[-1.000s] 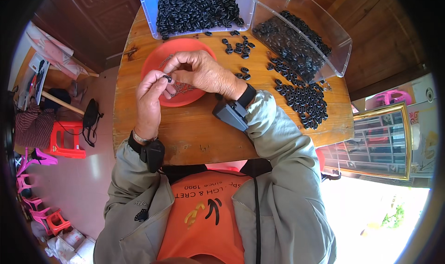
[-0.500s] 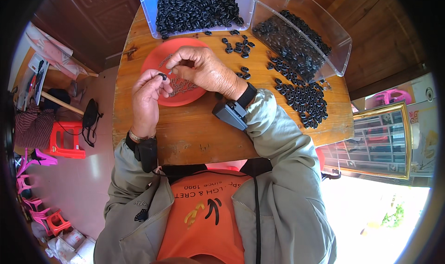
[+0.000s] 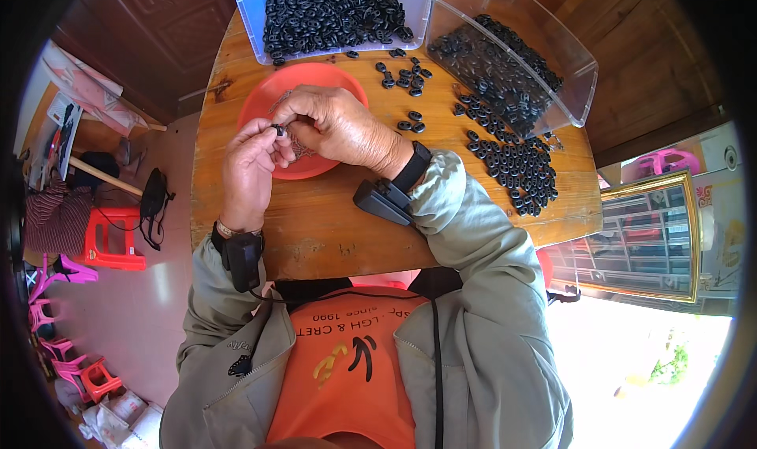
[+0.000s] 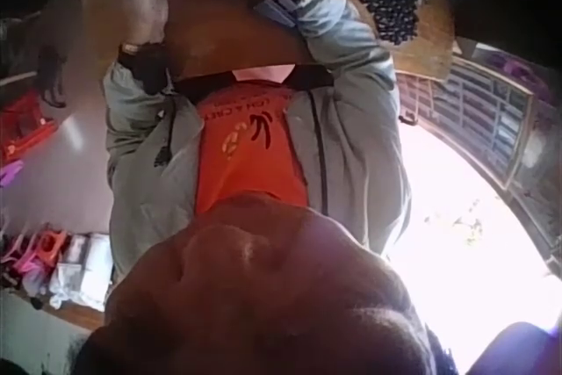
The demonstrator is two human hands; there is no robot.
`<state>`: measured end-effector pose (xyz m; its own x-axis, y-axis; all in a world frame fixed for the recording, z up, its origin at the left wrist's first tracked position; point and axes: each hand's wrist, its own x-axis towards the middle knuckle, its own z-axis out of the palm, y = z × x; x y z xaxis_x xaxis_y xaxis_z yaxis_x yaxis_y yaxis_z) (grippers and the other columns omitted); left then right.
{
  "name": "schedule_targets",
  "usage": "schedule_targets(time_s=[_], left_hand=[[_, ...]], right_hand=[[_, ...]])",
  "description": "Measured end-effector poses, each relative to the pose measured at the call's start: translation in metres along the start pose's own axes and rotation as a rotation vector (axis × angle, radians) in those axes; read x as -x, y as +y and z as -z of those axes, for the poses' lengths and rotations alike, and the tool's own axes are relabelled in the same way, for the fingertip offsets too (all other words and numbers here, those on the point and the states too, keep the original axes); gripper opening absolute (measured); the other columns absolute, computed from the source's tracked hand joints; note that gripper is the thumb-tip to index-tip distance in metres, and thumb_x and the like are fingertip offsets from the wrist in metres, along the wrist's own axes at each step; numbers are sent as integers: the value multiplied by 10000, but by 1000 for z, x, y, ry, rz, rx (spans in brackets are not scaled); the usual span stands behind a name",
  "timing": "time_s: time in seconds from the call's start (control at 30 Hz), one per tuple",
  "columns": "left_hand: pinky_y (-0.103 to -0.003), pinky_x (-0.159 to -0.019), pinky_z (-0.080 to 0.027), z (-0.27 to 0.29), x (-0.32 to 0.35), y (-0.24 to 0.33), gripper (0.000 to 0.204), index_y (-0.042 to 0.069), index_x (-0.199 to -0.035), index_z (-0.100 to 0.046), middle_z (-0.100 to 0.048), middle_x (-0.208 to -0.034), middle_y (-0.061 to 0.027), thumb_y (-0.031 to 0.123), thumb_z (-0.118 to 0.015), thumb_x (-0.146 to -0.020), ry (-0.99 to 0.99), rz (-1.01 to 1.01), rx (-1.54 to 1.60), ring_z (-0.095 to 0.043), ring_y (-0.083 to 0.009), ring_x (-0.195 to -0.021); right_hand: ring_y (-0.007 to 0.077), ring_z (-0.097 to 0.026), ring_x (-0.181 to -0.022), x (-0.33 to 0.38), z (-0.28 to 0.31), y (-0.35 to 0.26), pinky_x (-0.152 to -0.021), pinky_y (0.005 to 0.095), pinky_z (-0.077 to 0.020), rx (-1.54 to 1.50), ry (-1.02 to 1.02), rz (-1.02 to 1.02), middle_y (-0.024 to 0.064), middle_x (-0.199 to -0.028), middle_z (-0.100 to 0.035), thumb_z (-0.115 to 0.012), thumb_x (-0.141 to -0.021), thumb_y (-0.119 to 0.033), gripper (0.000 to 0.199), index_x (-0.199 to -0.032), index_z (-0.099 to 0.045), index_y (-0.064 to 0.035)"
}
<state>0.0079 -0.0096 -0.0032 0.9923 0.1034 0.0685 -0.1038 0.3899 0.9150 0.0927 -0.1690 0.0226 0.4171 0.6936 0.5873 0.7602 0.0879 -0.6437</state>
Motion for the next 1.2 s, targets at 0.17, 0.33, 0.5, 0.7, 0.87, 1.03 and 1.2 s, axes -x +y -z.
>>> schedule_targets(time_s=[0.17, 0.33, 0.5, 0.7, 0.87, 1.03, 1.2], left_hand=[[-237, -634, -417, -6, 2, 4, 165, 8, -852, -597, -593, -757, -36, 146, -522, -905, 31, -68, -51, -556, -112, -680], [-230, -629, -415, -7, 2, 4, 172, 2, -851, -601, -594, -747, -34, 141, -518, -908, 42, -80, -116, -555, -107, -680], [-236, -624, -413, -4, 1, 3, 164, 7, -854, -602, -601, -771, -44, 137, -516, -903, 33, -59, -12, -556, -116, -675], [-240, -616, -407, -1, 0, 1, 146, 16, -876, -594, -599, -777, -38, 129, -507, -909, 10, -18, 28, -558, -119, -677], [-239, -627, -412, -2, 1, 2, 131, 26, -884, -593, -596, -769, -32, 126, -513, -909, 51, -50, -27, -554, -111, -683], [-236, -641, -425, -8, 2, 3, 129, 13, -877, -586, -579, -781, -28, 117, -515, -905, 120, -94, -147, -551, -104, -694], [-236, -657, -433, -9, 1, -1, 143, -26, -876, -576, -540, -832, -34, 110, -533, -890, 63, -209, -358, -542, -99, -700]], right_hand=[[103, -616, -794, 0, 3, 1, -730, 262, -517, -424, -42, -391, 36, -853, -670, -617, -867, 9, 76, -936, -649, 8], [111, -621, -782, 2, 3, 4, -725, 269, -514, -335, -50, -383, 53, -843, -676, -633, -859, -12, 85, -938, -660, 2], [123, -642, -749, 2, 1, 1, -682, 260, -524, -78, -17, -156, 54, -813, -668, -615, -882, -17, 40, -914, -626, 3], [251, -662, -710, 1, 1, -5, -633, 325, -520, 153, -56, -106, 118, -764, -628, -605, -843, -12, 63, -885, -559, -14], [324, -629, -733, 3, 2, 9, -648, 386, -492, 182, -87, -172, 134, -777, -612, -564, -891, -73, 62, -914, -533, -24], [372, -598, -751, 4, 2, 9, -645, 426, -468, 191, -94, -177, 160, -778, -600, -578, -879, -99, 89, -911, -532, -29], [387, -595, -744, 3, 3, 7, -630, 443, -465, 181, -126, -208, 171, -767, -604, -594, -864, -118, 101, -899, -542, -39]])
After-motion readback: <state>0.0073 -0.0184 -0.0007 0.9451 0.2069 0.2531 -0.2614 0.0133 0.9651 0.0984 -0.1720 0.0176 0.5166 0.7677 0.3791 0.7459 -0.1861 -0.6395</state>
